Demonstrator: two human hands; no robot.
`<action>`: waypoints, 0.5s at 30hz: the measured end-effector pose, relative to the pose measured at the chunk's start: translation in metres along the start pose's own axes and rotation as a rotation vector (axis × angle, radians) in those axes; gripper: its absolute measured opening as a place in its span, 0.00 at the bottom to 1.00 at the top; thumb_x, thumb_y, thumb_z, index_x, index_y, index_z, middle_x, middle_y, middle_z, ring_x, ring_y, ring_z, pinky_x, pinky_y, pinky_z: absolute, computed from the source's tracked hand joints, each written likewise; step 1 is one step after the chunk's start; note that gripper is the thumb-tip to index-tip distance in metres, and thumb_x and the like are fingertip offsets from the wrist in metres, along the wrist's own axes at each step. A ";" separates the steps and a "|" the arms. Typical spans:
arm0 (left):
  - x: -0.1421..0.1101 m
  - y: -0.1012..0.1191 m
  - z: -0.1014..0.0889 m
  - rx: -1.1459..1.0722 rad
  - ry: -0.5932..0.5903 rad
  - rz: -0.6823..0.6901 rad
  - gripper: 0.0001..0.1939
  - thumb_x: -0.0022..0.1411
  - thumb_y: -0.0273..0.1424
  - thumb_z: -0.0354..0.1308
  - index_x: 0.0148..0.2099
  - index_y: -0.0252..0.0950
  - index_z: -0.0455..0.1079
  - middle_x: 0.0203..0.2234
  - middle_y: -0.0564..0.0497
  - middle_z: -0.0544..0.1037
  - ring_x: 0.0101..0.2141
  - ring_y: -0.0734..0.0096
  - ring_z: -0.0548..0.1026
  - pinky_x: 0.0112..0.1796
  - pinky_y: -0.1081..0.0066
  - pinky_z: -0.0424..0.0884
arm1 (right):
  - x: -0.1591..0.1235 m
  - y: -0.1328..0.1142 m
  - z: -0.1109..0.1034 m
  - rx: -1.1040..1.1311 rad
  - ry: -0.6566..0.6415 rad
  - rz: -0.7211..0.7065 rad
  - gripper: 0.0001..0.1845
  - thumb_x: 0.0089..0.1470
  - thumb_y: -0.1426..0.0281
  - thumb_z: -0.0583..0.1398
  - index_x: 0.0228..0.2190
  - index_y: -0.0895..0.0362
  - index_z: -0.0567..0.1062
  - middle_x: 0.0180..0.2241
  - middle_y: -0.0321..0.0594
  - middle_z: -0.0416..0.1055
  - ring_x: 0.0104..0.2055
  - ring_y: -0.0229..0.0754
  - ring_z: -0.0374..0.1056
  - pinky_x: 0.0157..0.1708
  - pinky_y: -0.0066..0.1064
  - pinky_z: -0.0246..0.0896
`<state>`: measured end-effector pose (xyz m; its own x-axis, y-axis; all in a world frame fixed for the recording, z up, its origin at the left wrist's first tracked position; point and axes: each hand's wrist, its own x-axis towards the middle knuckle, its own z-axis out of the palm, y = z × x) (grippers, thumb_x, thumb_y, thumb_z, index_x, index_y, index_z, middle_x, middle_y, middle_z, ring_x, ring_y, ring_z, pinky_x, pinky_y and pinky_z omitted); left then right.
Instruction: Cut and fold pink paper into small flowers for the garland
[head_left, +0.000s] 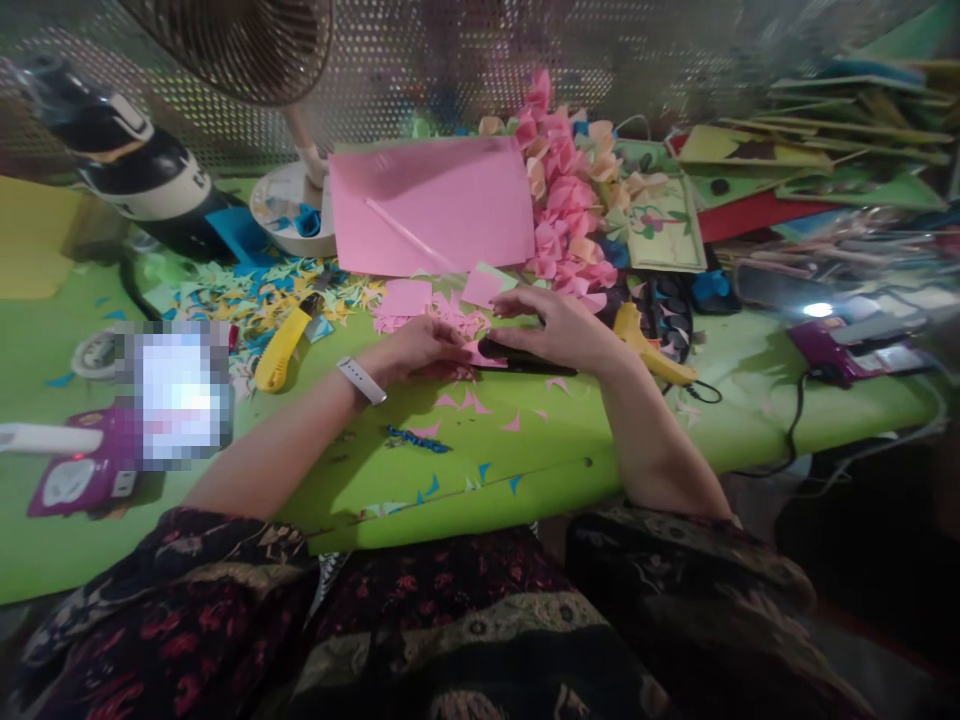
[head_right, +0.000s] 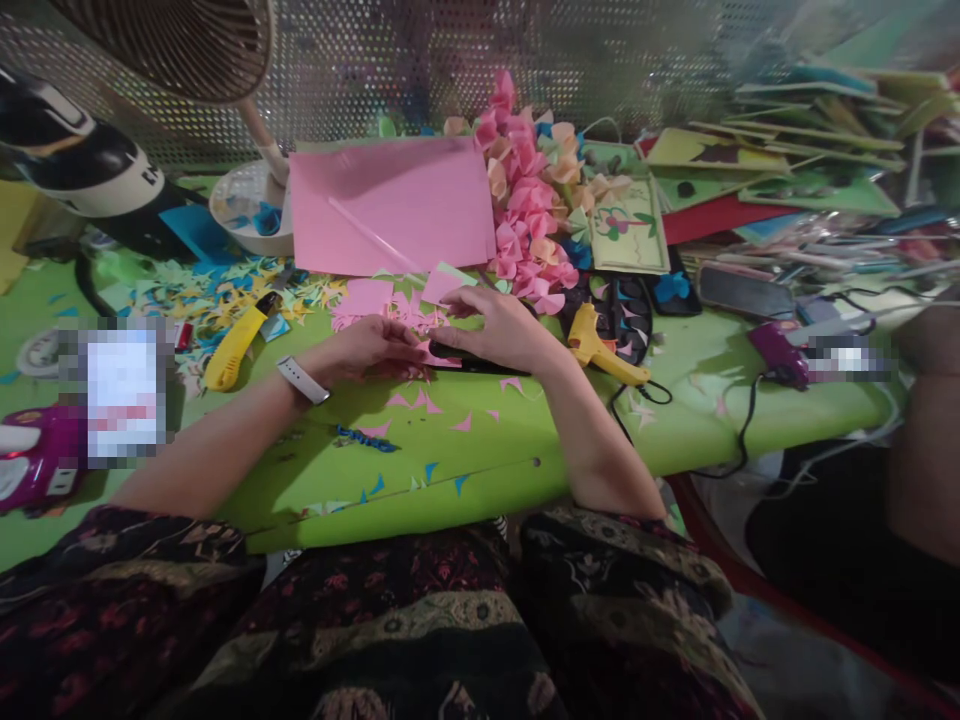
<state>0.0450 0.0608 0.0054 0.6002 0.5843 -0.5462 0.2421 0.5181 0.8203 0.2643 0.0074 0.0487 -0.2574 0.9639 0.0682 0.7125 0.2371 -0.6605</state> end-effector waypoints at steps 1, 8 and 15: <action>0.001 0.000 0.000 -0.004 0.004 0.006 0.08 0.54 0.22 0.71 0.30 0.31 0.73 0.24 0.47 0.82 0.23 0.77 0.78 0.29 0.76 0.75 | 0.002 0.000 0.003 0.034 0.027 -0.011 0.26 0.56 0.51 0.64 0.49 0.55 0.78 0.48 0.47 0.78 0.48 0.50 0.74 0.52 0.44 0.68; 0.002 0.000 0.002 0.033 0.032 0.023 0.09 0.57 0.21 0.69 0.33 0.31 0.70 0.24 0.46 0.83 0.22 0.75 0.79 0.32 0.71 0.78 | 0.020 -0.010 0.014 0.064 0.100 0.073 0.28 0.60 0.47 0.58 0.46 0.57 0.78 0.46 0.48 0.78 0.47 0.49 0.73 0.50 0.42 0.66; 0.007 -0.004 0.001 0.011 0.070 0.017 0.13 0.55 0.21 0.71 0.34 0.32 0.68 0.23 0.48 0.82 0.22 0.74 0.79 0.29 0.73 0.77 | 0.050 -0.011 0.036 -0.217 0.092 0.127 0.36 0.65 0.46 0.49 0.59 0.60 0.68 0.58 0.56 0.69 0.61 0.59 0.63 0.59 0.51 0.56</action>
<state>0.0493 0.0622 -0.0018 0.5493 0.6354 -0.5426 0.2411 0.5013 0.8310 0.2205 0.0484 0.0324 -0.1040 0.9921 0.0695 0.8613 0.1248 -0.4925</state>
